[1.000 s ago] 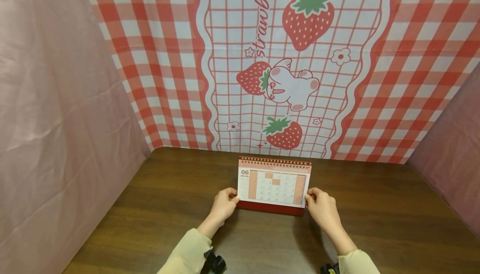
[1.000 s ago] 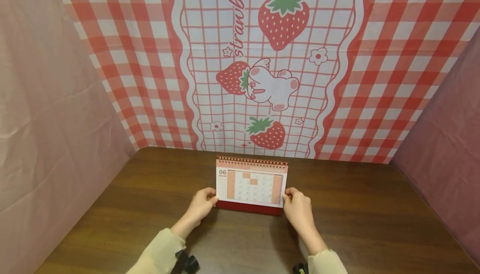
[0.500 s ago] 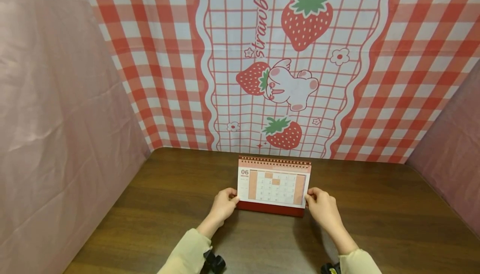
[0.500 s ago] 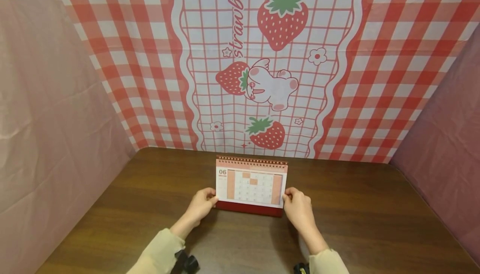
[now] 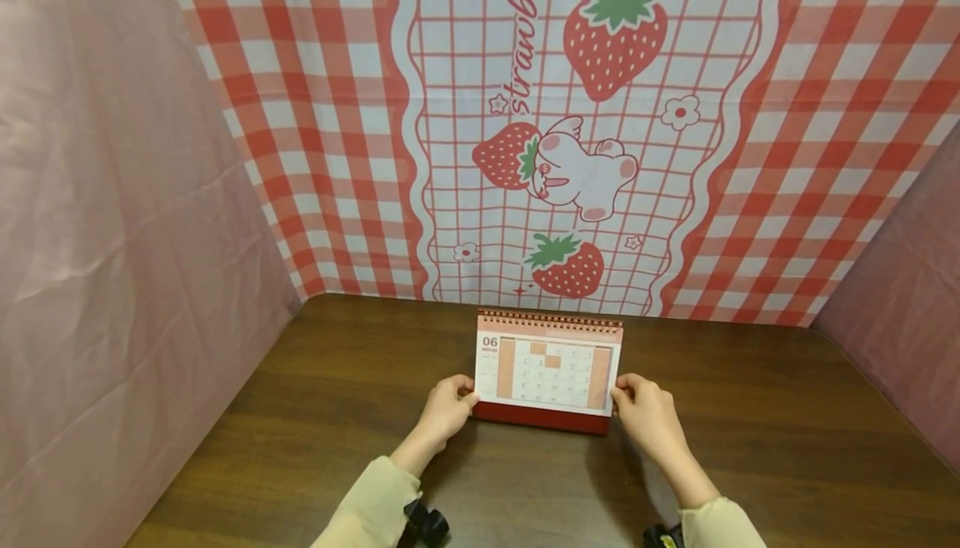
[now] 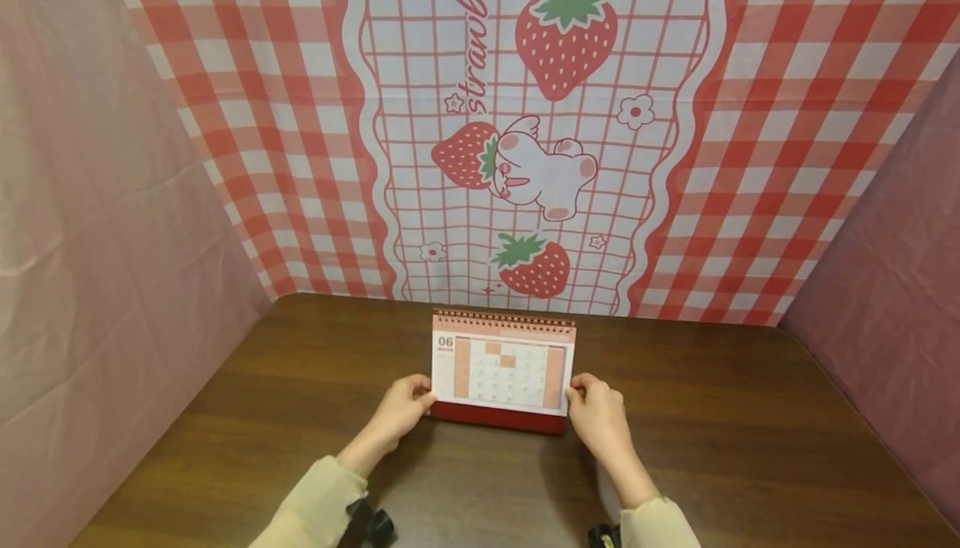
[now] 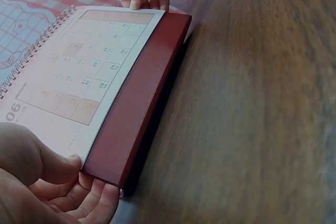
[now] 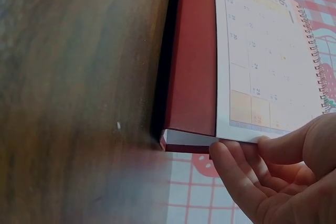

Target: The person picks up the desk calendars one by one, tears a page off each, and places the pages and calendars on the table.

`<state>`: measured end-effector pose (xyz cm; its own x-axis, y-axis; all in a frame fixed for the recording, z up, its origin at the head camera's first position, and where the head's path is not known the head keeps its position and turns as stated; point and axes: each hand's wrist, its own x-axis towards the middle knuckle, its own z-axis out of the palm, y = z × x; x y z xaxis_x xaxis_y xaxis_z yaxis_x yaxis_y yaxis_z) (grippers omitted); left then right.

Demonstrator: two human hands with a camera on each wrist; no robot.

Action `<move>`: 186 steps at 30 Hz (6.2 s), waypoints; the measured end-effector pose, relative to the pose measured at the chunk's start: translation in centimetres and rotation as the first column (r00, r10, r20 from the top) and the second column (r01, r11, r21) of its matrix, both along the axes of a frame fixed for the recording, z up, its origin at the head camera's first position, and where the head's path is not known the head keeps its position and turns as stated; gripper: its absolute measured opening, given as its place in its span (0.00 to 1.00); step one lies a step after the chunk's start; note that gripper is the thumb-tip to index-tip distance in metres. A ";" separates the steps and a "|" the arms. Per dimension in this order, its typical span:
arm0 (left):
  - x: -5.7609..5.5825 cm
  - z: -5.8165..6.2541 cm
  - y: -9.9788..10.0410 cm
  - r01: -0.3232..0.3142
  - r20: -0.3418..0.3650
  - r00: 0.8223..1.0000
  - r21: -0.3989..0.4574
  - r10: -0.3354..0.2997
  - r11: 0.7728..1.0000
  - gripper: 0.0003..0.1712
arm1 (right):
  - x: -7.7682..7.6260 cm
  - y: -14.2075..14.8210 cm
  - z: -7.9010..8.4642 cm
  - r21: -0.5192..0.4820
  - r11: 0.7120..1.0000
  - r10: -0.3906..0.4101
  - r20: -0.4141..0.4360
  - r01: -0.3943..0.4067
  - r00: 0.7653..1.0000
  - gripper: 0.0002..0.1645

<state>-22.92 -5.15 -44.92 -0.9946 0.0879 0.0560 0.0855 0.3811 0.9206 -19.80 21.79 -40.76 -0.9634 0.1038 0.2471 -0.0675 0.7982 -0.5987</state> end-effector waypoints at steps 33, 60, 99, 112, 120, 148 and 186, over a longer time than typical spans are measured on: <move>0.6 0.3 -0.3 0.042 -0.011 0.999 0.029 -0.042 0.999 0.07 | 0.3 0.2 0.7 0.000 1.000 0.007 0.033 -0.007 0.999 0.08; 0.7 1.1 -0.4 0.114 -0.046 0.993 0.100 -0.110 0.988 0.04 | 0.6 0.4 1.0 -0.002 1.000 0.005 0.017 -0.005 1.000 0.09; 0.1 0.4 -1.4 0.224 -0.003 0.974 0.127 -0.225 0.966 0.10 | 0.4 0.0 0.8 -0.016 0.998 -0.062 0.020 0.062 0.998 0.15; 0.4 0.5 -1.3 0.213 0.004 0.976 0.148 -0.216 0.966 0.11 | 0.7 -1.1 0.7 -0.064 0.996 -0.069 -0.119 0.062 0.990 0.17; 2.1 3.1 -1.2 0.229 -0.012 0.973 0.157 -0.230 0.961 0.10 | 0.6 -1.8 0.4 -0.083 0.991 -0.126 -0.286 0.106 0.950 0.18; 2.1 3.3 -1.4 0.239 -0.006 0.970 0.157 -0.241 0.958 0.10 | 0.2 -4.6 -0.5 0.143 0.989 0.108 -0.478 -0.044 0.872 0.14; 1.8 3.1 -1.4 0.234 0.001 0.972 0.159 -0.237 0.959 0.11 | -0.8 -7.5 -0.7 0.472 0.857 0.456 -0.506 -0.208 0.732 0.28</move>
